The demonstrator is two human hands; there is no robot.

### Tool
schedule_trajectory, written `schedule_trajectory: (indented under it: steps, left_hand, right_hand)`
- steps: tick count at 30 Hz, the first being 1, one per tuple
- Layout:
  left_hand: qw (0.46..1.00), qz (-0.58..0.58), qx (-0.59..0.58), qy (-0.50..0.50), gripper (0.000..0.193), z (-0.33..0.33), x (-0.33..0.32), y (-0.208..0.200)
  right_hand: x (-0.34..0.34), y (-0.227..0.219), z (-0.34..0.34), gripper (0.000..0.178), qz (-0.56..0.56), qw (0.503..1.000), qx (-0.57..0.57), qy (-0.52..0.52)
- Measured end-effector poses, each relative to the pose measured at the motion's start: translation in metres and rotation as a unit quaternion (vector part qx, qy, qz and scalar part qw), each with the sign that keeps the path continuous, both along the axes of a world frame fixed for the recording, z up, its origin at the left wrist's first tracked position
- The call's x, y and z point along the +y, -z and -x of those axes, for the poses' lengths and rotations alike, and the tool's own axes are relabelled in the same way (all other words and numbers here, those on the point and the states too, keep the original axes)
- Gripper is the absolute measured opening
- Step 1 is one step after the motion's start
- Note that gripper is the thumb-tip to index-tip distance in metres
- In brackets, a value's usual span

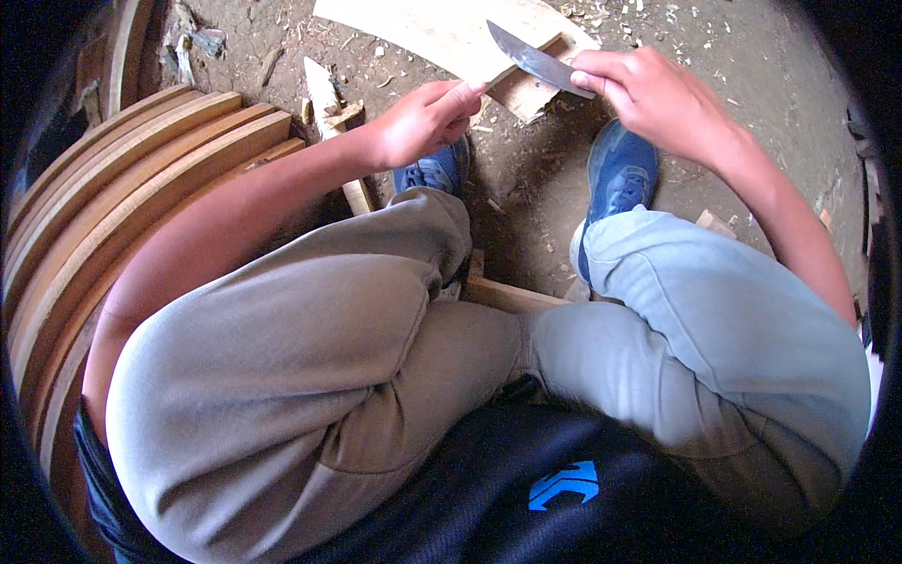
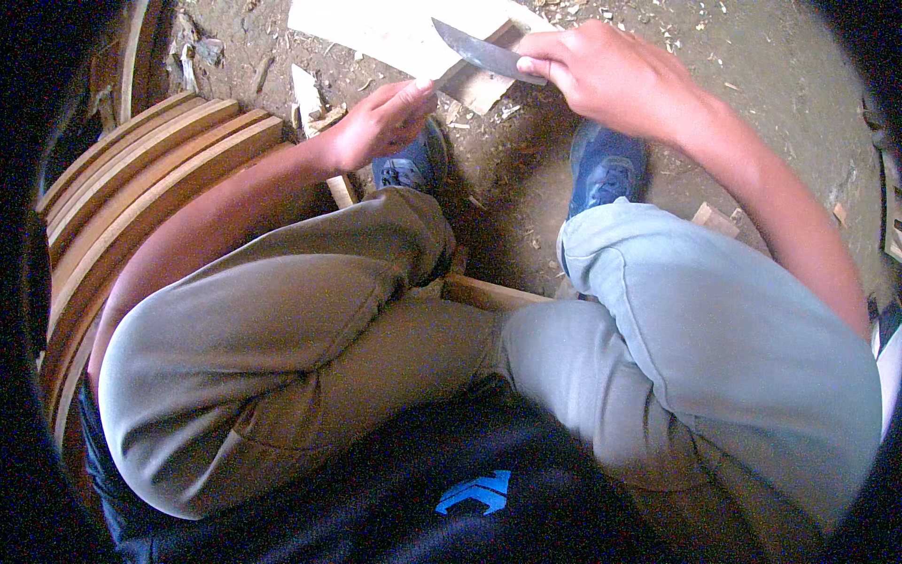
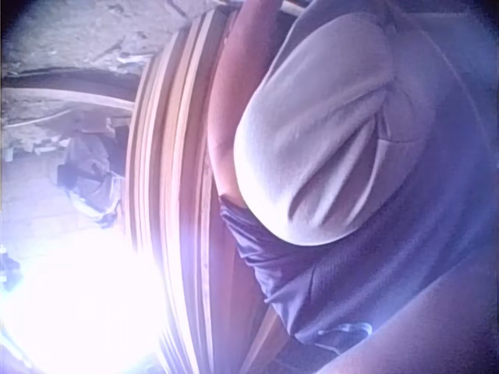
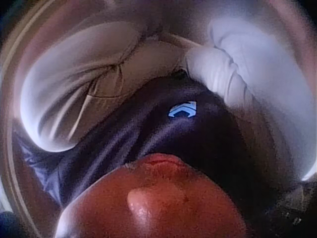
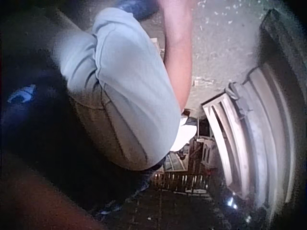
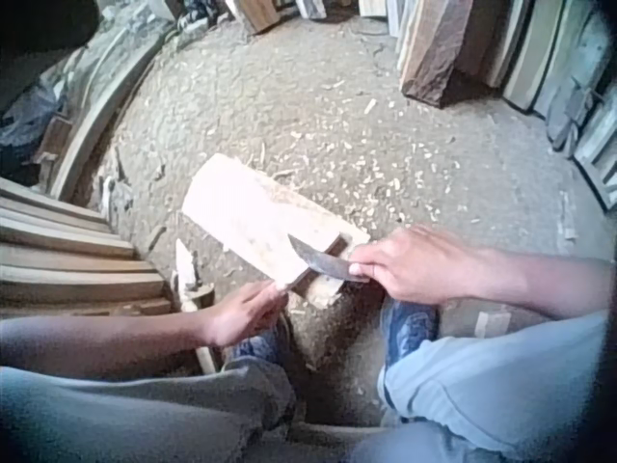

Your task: The person sits on the floor and uses a knife to shave and shape a small piece of wood. They repeatedly pare the edges and inspect the piece, occasionally turning it over to work different sides.

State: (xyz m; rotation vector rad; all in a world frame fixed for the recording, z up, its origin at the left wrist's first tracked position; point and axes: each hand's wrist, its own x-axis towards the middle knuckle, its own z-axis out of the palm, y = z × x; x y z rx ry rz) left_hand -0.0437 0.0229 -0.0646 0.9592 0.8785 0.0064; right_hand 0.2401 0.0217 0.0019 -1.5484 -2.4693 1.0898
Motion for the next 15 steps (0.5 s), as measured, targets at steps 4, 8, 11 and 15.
schedule_trajectory:
  steps: [4,8,11,15]
  left_hand:
    - [1.000,-0.008,0.007,-0.016,0.047,0.001,-0.002,-0.004]
    - [0.999,-0.021,0.033,-0.024,0.047,-0.002,-0.005,-0.007]
    - [0.997,-0.047,0.050,-0.021,0.048,-0.003,-0.007,-0.006]
    - [0.998,-0.046,0.044,-0.015,0.048,0.001,-0.006,-0.006]
  right_hand:
    - [0.003,0.000,-0.011,0.021,0.034,0.997,0.068,0.018]
    - [-0.001,-0.008,-0.012,0.021,0.007,1.000,-0.016,0.018]
    - [-0.006,-0.013,-0.008,0.020,-0.001,0.999,-0.031,0.032]
    - [-0.002,-0.019,-0.002,0.020,0.025,0.997,-0.066,0.018]
